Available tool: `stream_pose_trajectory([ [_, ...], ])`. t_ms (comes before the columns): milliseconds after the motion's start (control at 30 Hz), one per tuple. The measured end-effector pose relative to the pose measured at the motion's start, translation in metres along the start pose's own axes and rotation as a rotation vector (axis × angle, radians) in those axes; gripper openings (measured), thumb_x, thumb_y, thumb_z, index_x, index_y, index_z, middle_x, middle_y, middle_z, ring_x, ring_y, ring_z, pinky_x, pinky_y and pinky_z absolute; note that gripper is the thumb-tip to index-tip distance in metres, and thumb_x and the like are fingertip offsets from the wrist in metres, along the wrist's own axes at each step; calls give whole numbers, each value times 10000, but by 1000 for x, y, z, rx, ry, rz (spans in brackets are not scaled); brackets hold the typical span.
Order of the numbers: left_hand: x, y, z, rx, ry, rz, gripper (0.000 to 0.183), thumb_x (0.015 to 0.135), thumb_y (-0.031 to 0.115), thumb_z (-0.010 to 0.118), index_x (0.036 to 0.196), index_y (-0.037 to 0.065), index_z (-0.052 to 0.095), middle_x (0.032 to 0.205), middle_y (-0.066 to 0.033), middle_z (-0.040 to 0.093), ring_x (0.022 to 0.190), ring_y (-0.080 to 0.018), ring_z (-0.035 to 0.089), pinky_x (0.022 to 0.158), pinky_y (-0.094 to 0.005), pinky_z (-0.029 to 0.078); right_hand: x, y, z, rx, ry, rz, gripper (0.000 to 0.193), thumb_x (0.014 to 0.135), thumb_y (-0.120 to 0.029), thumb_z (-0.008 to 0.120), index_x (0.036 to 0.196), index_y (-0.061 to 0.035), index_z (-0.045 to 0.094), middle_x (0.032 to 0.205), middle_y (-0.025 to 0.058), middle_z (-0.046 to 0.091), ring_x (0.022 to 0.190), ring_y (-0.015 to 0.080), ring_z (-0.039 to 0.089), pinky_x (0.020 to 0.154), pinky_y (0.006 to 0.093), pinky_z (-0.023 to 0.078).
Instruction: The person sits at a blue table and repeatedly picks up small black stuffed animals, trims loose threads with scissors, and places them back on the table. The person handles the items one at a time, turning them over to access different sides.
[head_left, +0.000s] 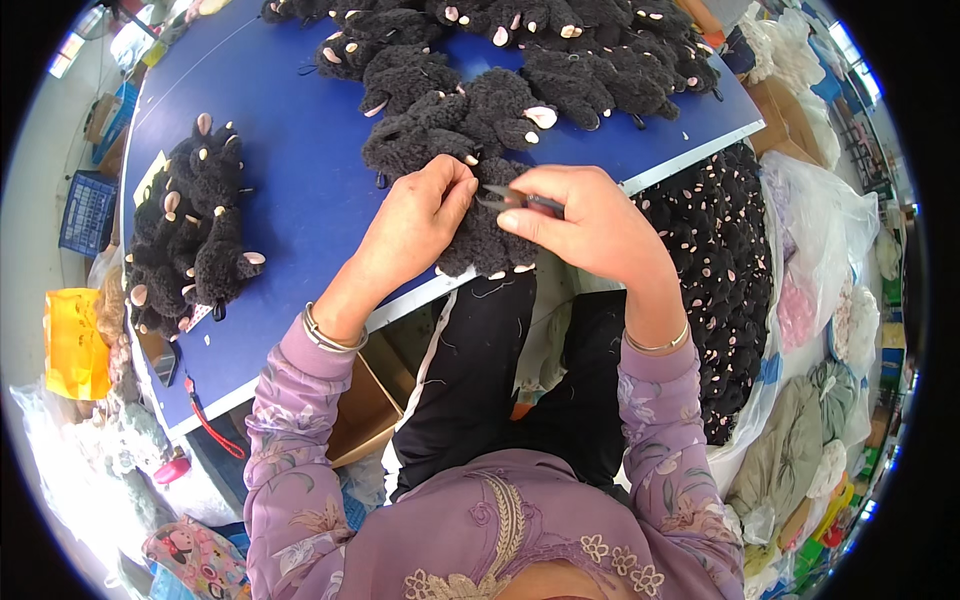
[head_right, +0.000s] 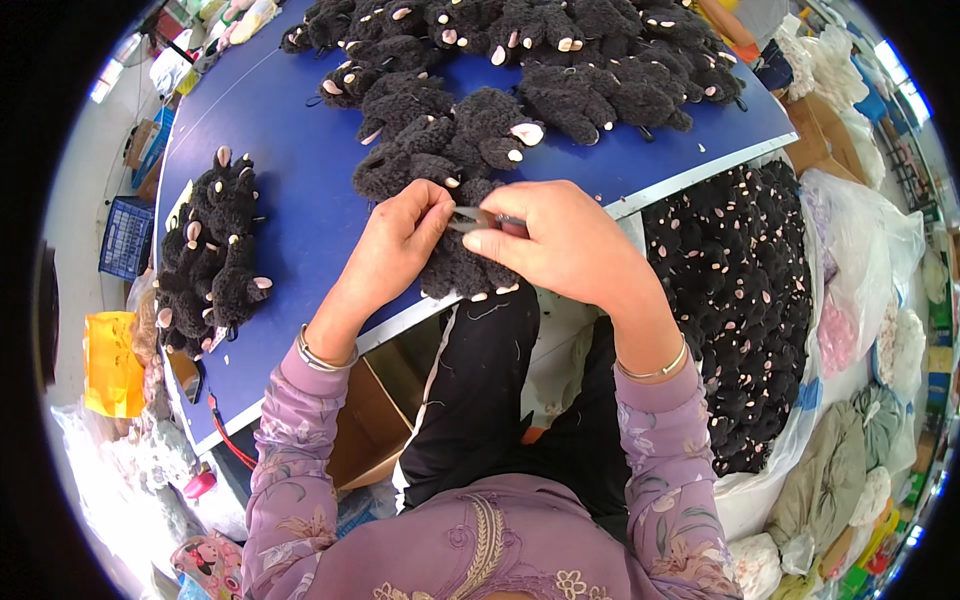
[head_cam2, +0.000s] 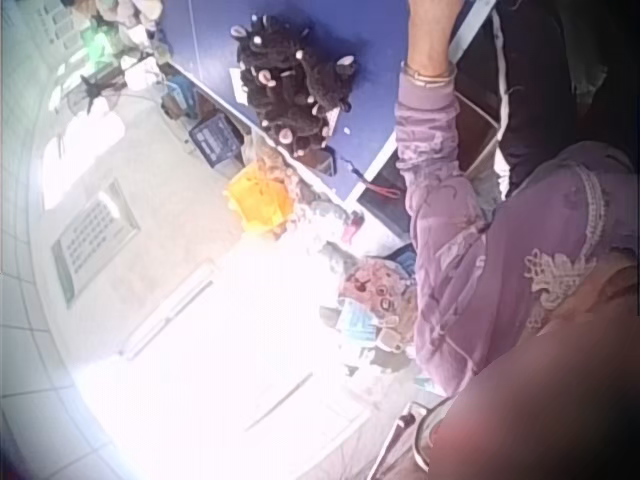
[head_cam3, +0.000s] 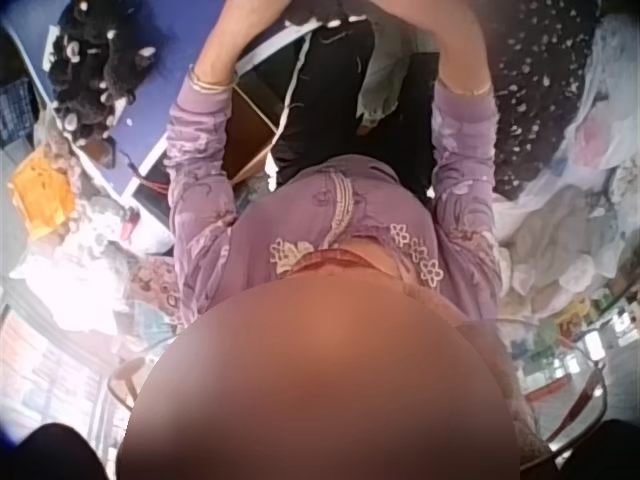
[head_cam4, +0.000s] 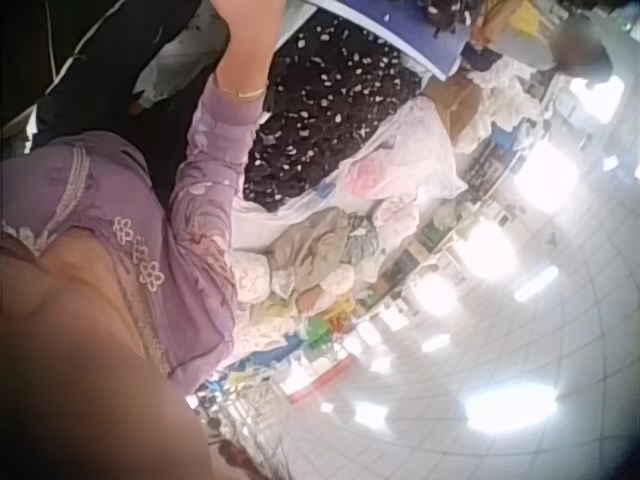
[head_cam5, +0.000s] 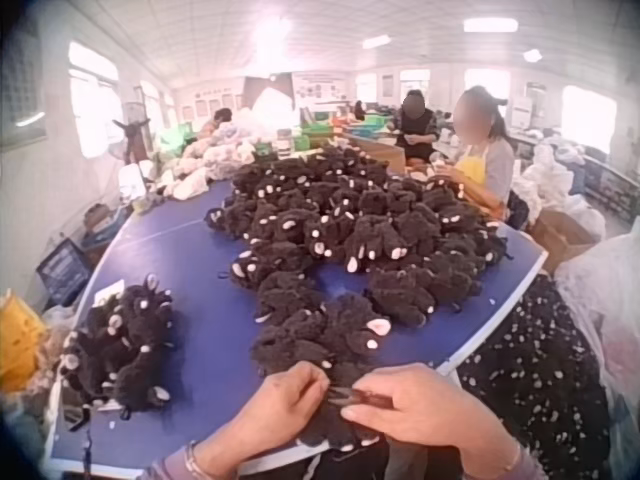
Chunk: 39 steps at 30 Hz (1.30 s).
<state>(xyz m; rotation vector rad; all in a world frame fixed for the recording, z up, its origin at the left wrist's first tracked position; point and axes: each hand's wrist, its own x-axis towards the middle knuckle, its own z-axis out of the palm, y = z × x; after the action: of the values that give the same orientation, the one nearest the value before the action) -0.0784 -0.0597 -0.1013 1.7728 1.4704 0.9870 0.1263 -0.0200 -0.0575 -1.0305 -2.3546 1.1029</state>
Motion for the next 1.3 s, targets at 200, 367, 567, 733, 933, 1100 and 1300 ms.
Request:
stream_pose_trajectory([
  [200,1,-3,4,-97,-25,-24,163,961,145,520,923,-12,540,741,-52,600,642,-101,554,587,-269,477,1,-4,8,-325,-10,60,292,821,-279,630,737,1,638,718,187,612,715,367,608,642,449,466],
  [367,1,1,4,-179,-45,-61,173,961,149,522,925,-20,534,754,-60,611,649,-104,572,596,-272,496,1,-11,10,-448,17,114,290,823,-270,625,728,3,644,768,187,632,765,368,621,692,449,495],
  [567,2,-4,7,-193,-47,-37,174,962,144,522,919,-24,522,745,-60,600,641,-102,564,597,-267,498,3,-25,11,-571,25,144,291,817,-254,631,722,21,636,762,195,631,771,365,628,697,447,503],
  [733,4,-10,8,-108,-51,12,170,965,142,520,909,-18,516,736,-53,590,638,-98,557,593,-267,501,7,-26,14,-648,33,102,268,812,-243,629,725,10,641,727,188,627,735,372,622,660,447,498],
  [933,3,-6,1,-280,-9,-50,185,974,158,500,901,-11,517,738,-49,602,600,-95,568,555,-251,490,10,-29,8,-525,17,185,278,850,-248,598,780,18,643,751,206,625,745,365,623,676,420,498],
  [1100,3,0,-28,-428,116,-36,177,975,170,488,891,22,534,746,-44,616,536,-79,551,513,-221,453,5,-2,-5,-123,268,171,333,932,-290,534,876,35,585,704,161,576,623,259,532,619,362,430],
  [1300,5,-21,-95,63,569,63,236,932,221,594,806,23,597,720,-33,638,536,-67,543,503,-224,428,1,32,-17,-32,277,308,378,907,-330,593,796,28,544,689,59,513,655,121,443,610,309,404],
])
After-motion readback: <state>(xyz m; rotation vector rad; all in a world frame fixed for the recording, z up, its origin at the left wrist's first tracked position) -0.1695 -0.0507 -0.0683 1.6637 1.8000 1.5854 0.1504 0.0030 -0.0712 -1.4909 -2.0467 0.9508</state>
